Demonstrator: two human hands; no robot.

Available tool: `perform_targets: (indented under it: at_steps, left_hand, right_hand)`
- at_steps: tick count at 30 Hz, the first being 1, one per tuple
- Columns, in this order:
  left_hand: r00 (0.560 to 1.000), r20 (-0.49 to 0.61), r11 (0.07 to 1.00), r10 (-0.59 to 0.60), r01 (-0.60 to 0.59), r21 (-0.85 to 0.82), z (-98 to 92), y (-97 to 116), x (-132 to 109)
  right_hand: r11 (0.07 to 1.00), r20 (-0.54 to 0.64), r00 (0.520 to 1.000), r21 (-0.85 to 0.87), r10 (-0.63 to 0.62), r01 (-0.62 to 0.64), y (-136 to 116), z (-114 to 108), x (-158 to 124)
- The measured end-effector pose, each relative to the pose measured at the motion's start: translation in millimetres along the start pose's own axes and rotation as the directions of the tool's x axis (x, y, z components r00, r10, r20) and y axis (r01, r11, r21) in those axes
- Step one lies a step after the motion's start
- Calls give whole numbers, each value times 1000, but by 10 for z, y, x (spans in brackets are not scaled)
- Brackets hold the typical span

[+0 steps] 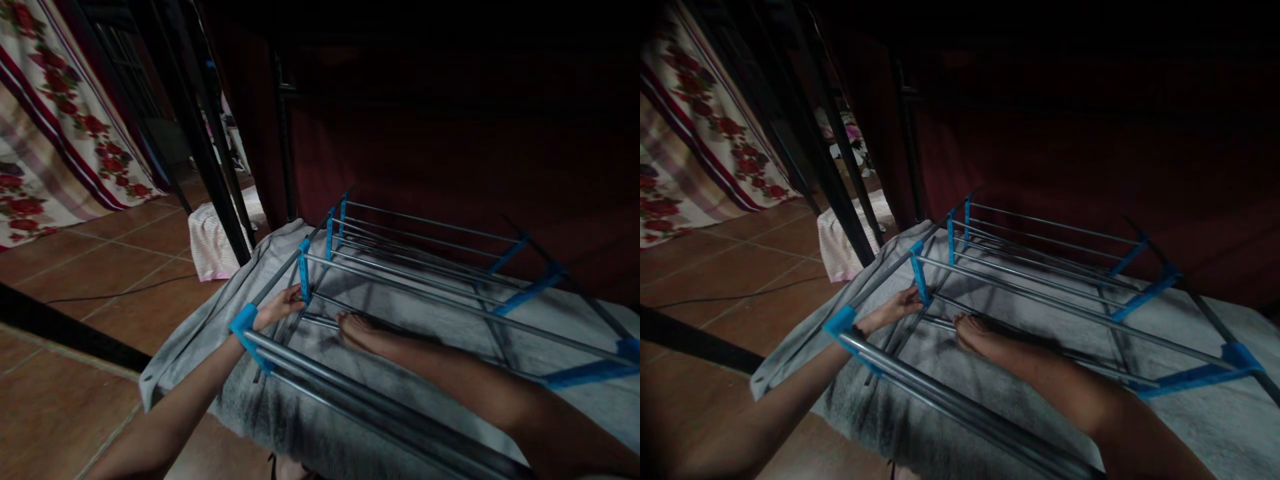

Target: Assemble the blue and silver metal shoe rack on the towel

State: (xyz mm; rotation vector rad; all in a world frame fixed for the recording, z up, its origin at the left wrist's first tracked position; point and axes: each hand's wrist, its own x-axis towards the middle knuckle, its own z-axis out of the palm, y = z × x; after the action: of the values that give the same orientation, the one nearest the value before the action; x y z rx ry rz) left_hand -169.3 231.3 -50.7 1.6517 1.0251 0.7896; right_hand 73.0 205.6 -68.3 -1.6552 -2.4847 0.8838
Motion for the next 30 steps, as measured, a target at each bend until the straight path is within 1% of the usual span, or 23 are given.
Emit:
perform_targets:
  at_steps: [2,6,10,12,15,18,21,25,30]
  left_hand:
    - [1000,-27,1000,0,1,21,16,-4,28]
    - [998,-53,996,-24,29,87,-1,25,44]
    - [998,-54,993,-25,31,115,-13,3,49]
    - [999,-41,995,-21,25,93,-18,-29,54]
    - [1000,11,999,-25,24,27,-31,-72,72]
    - [996,53,997,-66,67,-26,-55,-71,110]
    - [990,89,992,-112,117,-55,-96,-31,155]
    - [981,159,982,-110,133,-137,-149,-28,185]
    - [987,103,971,-127,145,-191,-160,-187,229]
  right_hand:
    - [1000,8,1000,-19,-14,14,10,-46,18]
    - [997,-35,997,-39,-66,65,31,-195,0]
    - [989,-6,993,-92,-116,115,43,-250,-33]
    - [986,11,992,-108,-125,125,46,-258,-52]
    - [980,23,989,-131,-147,149,27,-294,-68]
    - [979,-12,987,-135,-159,156,-24,-353,-48]
    - [974,-32,980,-126,-196,190,-75,-388,-6]
    - [968,-31,975,-132,-220,214,-96,-374,36]
    - [972,-20,980,-133,-200,195,-95,-365,59]
